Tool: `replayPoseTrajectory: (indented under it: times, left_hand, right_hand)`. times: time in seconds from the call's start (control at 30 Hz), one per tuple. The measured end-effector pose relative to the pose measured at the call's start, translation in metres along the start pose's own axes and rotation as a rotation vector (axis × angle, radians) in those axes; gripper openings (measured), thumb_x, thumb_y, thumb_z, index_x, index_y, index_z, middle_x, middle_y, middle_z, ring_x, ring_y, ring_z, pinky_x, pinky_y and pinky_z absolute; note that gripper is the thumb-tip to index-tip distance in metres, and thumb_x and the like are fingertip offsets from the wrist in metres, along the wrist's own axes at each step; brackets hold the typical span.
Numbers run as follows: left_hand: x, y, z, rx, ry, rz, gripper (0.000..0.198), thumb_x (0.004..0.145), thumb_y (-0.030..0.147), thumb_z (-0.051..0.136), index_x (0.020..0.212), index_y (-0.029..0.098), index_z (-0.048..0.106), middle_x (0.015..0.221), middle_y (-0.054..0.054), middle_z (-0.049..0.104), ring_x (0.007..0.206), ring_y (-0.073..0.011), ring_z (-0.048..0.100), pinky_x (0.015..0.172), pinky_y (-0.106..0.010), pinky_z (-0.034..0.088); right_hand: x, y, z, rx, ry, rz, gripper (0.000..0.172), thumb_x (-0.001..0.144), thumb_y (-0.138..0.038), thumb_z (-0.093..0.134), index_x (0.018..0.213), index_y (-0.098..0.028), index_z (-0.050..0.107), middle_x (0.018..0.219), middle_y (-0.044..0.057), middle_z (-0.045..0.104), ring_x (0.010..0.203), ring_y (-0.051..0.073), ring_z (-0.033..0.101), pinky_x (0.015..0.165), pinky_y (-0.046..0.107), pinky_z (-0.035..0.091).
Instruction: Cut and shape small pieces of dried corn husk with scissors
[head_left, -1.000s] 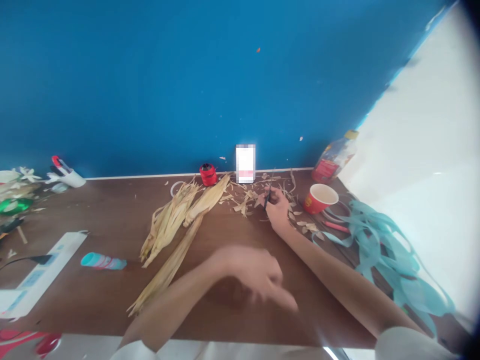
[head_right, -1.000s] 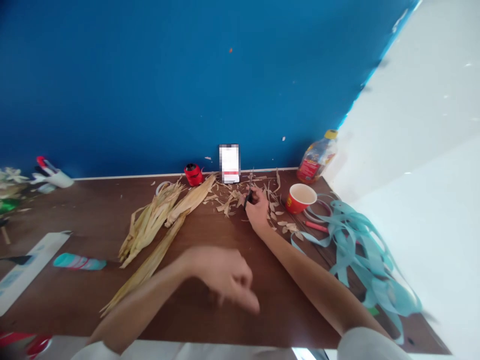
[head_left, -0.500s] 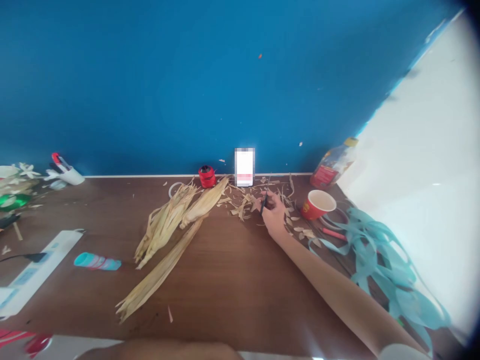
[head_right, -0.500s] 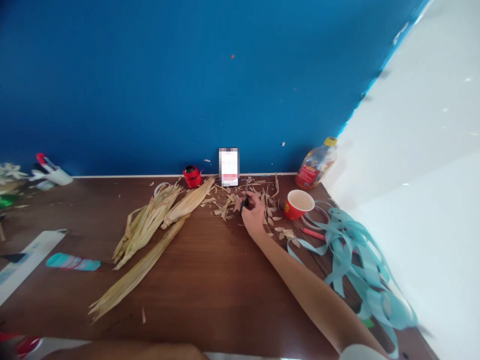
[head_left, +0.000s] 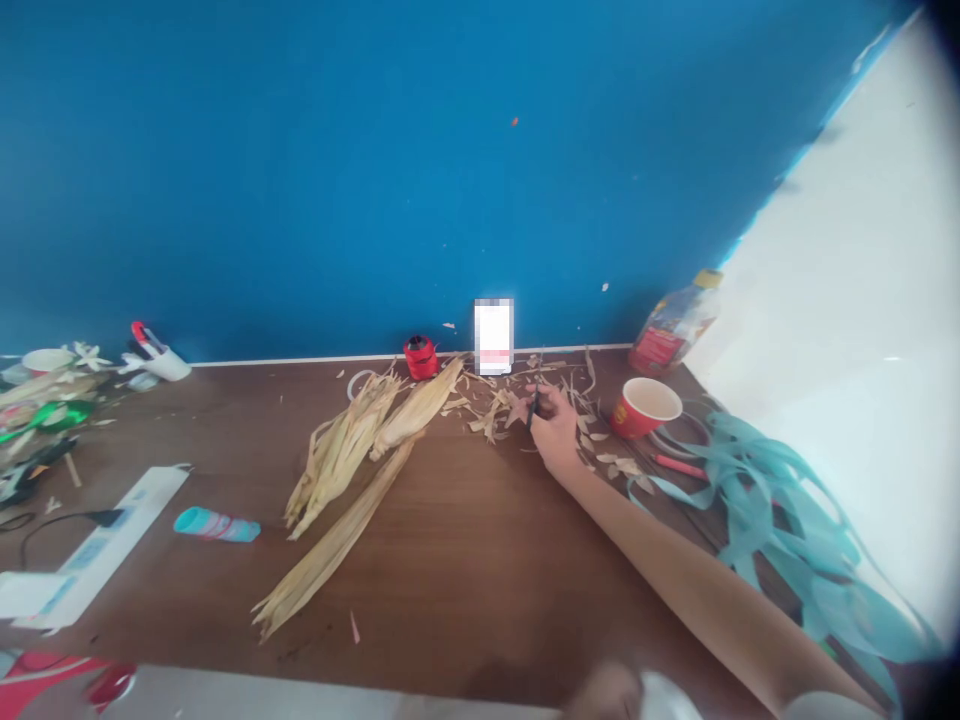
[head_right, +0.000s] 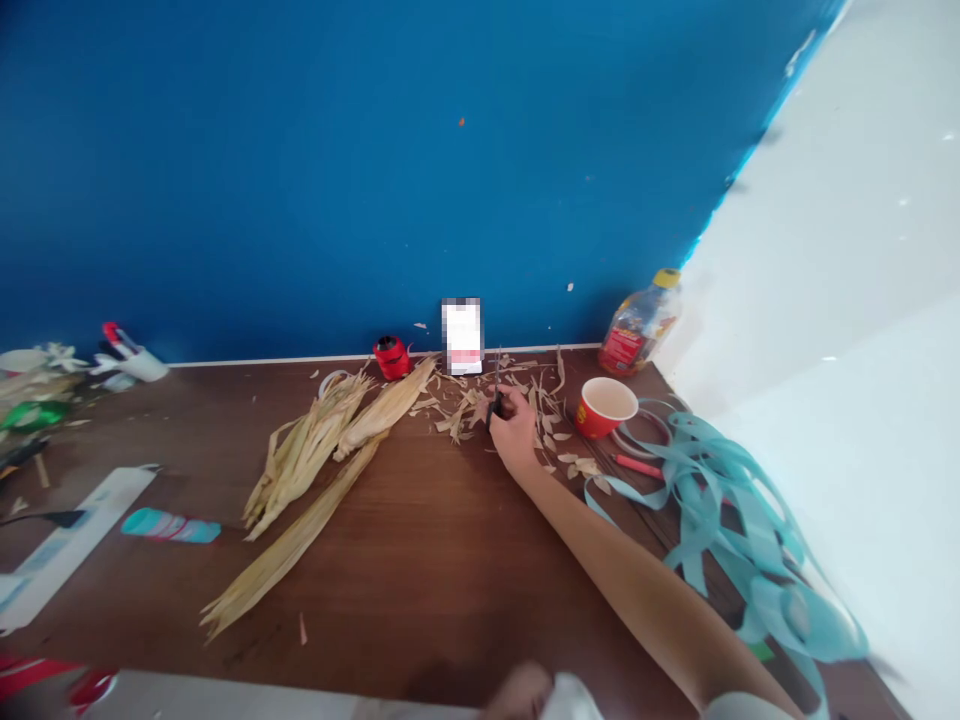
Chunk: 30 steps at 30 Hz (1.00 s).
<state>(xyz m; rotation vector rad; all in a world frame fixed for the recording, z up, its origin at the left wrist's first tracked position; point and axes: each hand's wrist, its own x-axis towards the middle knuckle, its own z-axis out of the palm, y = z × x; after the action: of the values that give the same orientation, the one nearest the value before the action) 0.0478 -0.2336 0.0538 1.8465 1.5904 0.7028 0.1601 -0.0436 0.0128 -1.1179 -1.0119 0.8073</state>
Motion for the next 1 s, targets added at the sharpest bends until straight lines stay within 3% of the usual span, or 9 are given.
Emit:
replayPoseTrajectory:
  times: [0.13,0.17,0.2,0.27,0.4,0.5,0.63,0.83,1.0]
  left_hand:
    - [0.034,0.0,-0.026,-0.322,-0.503,-0.074,0.047,0.091,0.048,0.036,0.061,0.017,0.057,0.048,0.001,0.047,0.043,-0.0114,0.044,0.042,-0.023,0.037]
    - [0.048,-0.004,-0.034,-0.429,-0.567,-0.111,0.049,0.091,0.049,0.034,0.059,0.017,0.052,0.045,0.002,0.045,0.039,-0.0101,0.041,0.041,-0.022,0.034]
    - [0.065,-0.009,-0.04,-0.515,-0.542,-0.15,0.049,0.091,0.05,0.032,0.059,0.017,0.048,0.042,0.003,0.042,0.037,-0.0096,0.038,0.041,-0.022,0.032]
    - [0.098,-0.023,-0.047,-0.538,-0.313,-0.128,0.043,0.091,0.048,0.032,0.066,0.017,0.049,0.047,0.003,0.046,0.04,-0.0096,0.042,0.044,-0.021,0.034]
    - [0.148,-0.049,-0.038,-0.278,0.107,0.12,0.022,0.083,0.032,0.055,0.101,0.019,0.054,0.089,-0.004,0.063,0.068,-0.013,0.057,0.069,-0.027,0.046]
    - [0.166,-0.056,-0.024,-0.102,0.031,0.319,0.049,0.072,0.019,0.066,0.118,0.021,0.05,0.117,-0.009,0.057,0.087,-0.0185,0.059,0.079,-0.033,0.047]
    - [0.177,-0.053,-0.015,-0.069,0.071,0.409,0.028,0.083,0.012,0.049,0.108,0.022,0.055,0.108,-0.007,0.062,0.095,-0.0205,0.059,0.085,-0.034,0.046]
    - [0.184,-0.05,-0.016,-0.162,0.097,0.45,0.015,0.088,0.02,0.048,0.098,0.021,0.06,0.1,-0.006,0.064,0.092,-0.0184,0.059,0.081,-0.029,0.045]
    - [0.187,-0.051,-0.019,-0.314,0.125,0.366,0.019,0.091,0.03,0.046,0.09,0.018,0.061,0.092,-0.005,0.065,0.082,-0.0153,0.059,0.072,-0.024,0.044]
  right_hand:
    - [-0.002,-0.004,0.0,-0.017,-0.009,0.012,0.037,0.066,-0.035,0.072,0.098,-0.019,0.063,0.076,0.005,0.07,0.065,0.02,0.065,0.056,0.03,0.052]
    - [-0.002,-0.004,-0.001,-0.015,-0.016,0.013,0.037,0.067,-0.036,0.072,0.098,-0.019,0.063,0.074,0.004,0.07,0.064,0.02,0.065,0.055,0.03,0.052]
    - [-0.002,-0.004,-0.001,-0.009,-0.023,0.016,0.037,0.067,-0.037,0.071,0.098,-0.019,0.062,0.072,0.004,0.069,0.063,0.02,0.065,0.054,0.03,0.052]
    - [-0.003,-0.005,-0.001,0.002,-0.034,0.023,0.036,0.068,-0.037,0.07,0.098,-0.019,0.062,0.07,0.003,0.069,0.061,0.02,0.064,0.053,0.03,0.051]
    - [-0.003,-0.008,-0.002,0.009,-0.031,0.041,0.037,0.068,-0.037,0.07,0.099,-0.019,0.061,0.07,0.003,0.068,0.056,0.019,0.062,0.05,0.03,0.05]
    - [-0.003,-0.009,-0.003,0.024,-0.012,0.058,0.035,0.067,-0.035,0.07,0.097,-0.019,0.061,0.066,0.002,0.066,0.053,0.018,0.06,0.048,0.031,0.05]
    - [-0.001,-0.006,-0.004,0.048,0.027,0.061,0.034,0.067,-0.034,0.069,0.097,-0.02,0.06,0.064,0.0,0.064,0.052,0.017,0.058,0.048,0.031,0.05]
    - [0.003,0.0,-0.004,0.031,0.035,0.049,0.033,0.071,-0.035,0.066,0.099,-0.02,0.059,0.066,0.0,0.065,0.055,0.017,0.059,0.052,0.031,0.051]
    - [0.002,0.001,-0.002,0.024,0.031,-0.048,0.035,0.07,-0.03,0.067,0.102,-0.02,0.058,0.084,0.004,0.069,0.075,0.019,0.066,0.071,0.034,0.054]
